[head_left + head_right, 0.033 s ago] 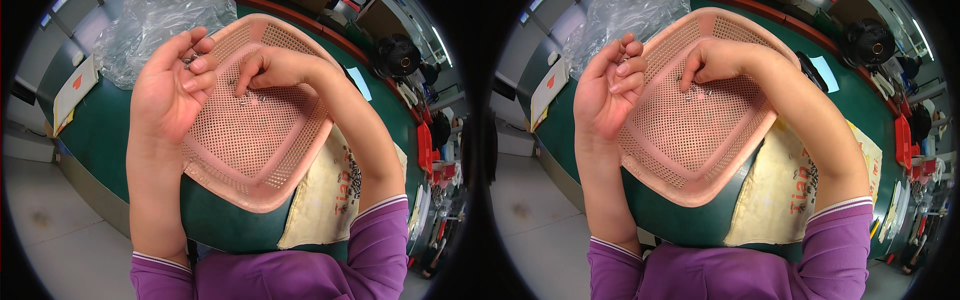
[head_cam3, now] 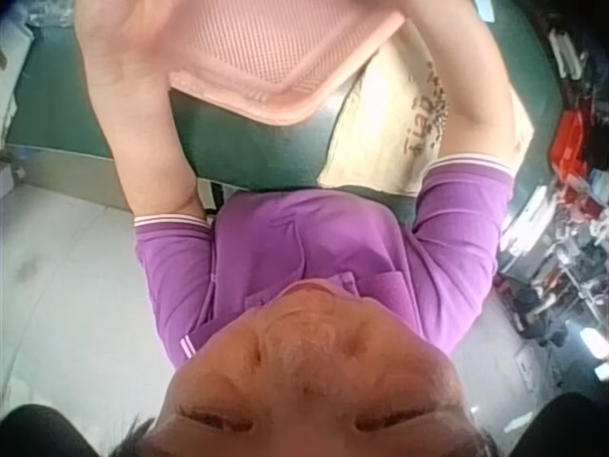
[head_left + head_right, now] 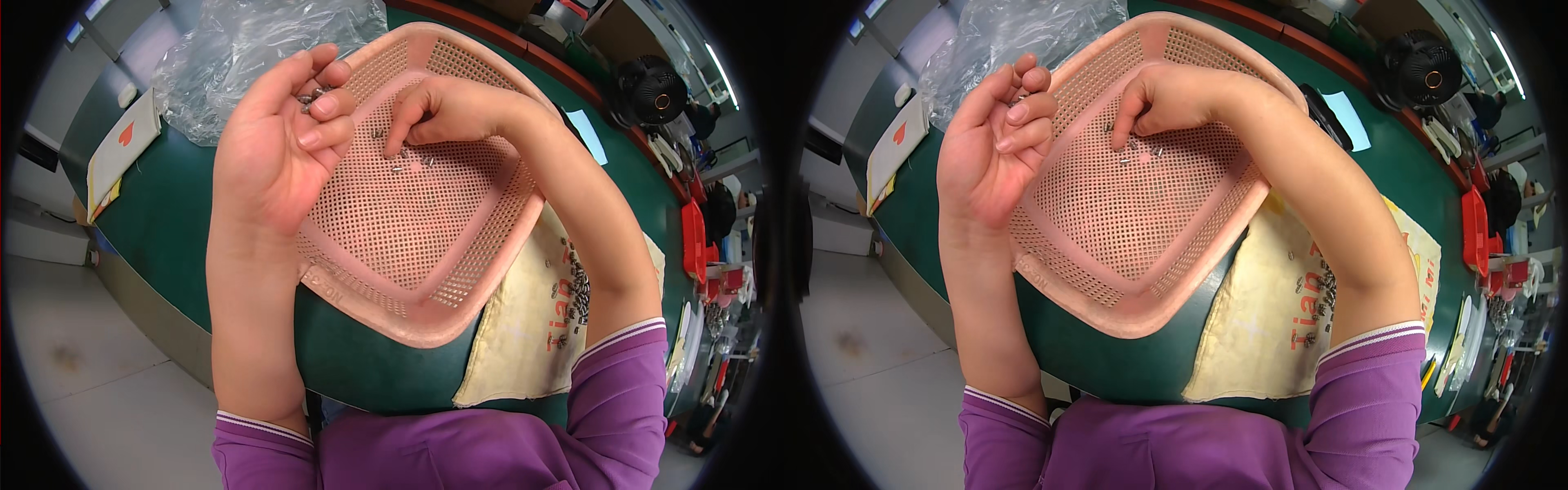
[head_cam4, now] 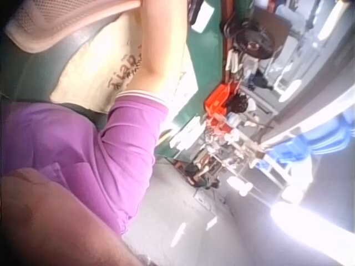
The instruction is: Inspecting and sorting small metal components on a workbench using a small tool and hands.
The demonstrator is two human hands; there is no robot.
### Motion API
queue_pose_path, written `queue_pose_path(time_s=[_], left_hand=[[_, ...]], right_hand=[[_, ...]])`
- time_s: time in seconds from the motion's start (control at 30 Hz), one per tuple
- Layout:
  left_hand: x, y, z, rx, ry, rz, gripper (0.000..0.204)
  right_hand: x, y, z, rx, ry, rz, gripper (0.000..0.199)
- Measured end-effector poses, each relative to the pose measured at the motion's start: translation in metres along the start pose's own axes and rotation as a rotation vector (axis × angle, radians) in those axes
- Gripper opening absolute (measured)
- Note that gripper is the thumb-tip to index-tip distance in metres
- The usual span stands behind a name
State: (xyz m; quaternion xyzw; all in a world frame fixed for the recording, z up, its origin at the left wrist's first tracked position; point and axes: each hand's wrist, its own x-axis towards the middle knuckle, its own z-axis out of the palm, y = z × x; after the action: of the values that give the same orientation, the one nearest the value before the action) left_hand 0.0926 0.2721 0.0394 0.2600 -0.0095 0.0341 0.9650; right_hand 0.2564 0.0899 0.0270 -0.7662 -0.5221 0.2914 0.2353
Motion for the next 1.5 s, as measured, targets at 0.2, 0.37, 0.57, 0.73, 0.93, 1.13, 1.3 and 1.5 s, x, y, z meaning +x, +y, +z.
queue_pose_path(time_s=[0.2, 0.37, 0.57, 0.73, 0.93, 1.13, 1.3, 1.5], left_hand=[[0.002, -0.001, -0.004, -0.007, -0.039, -0.012, 0.025], [0.001, -0.001, -0.003, -0.003, -0.037, -0.009, 0.025], [0.001, -0.001, -0.003, -0.002, -0.045, -0.003, 0.026], [0.001, -0.002, -0.002, -0.008, -0.036, 0.004, 0.025], [0.001, -0.002, -0.002, -0.015, -0.039, 0.001, 0.024], [0.001, -0.002, -0.002, -0.014, -0.035, 0.0, 0.024], [0.001, -0.002, -0.003, -0.031, -0.034, -0.001, 0.023], [0.0, -0.003, -0.001, -0.034, -0.031, 0.005, 0.023]], right_hand=[[0.001, 0.002, -0.002, -0.019, -0.009, 0.004, 0.027], [0.002, 0.002, -0.003, -0.05, 0.097, 0.046, 0.029], [0.002, 0.005, 0.0, -0.024, 0.132, -0.015, 0.029], [0.003, 0.006, 0.0, -0.083, 0.106, -0.036, 0.032], [-0.001, 0.002, -0.002, -0.079, 0.123, -0.012, 0.029], [0.0, 0.004, -0.005, -0.096, 0.089, -0.009, 0.025], [0.002, -0.004, 0.0, -0.047, 0.107, 0.006, 0.028], [0.002, 0.001, 0.002, -0.101, 0.097, -0.056, 0.033]])
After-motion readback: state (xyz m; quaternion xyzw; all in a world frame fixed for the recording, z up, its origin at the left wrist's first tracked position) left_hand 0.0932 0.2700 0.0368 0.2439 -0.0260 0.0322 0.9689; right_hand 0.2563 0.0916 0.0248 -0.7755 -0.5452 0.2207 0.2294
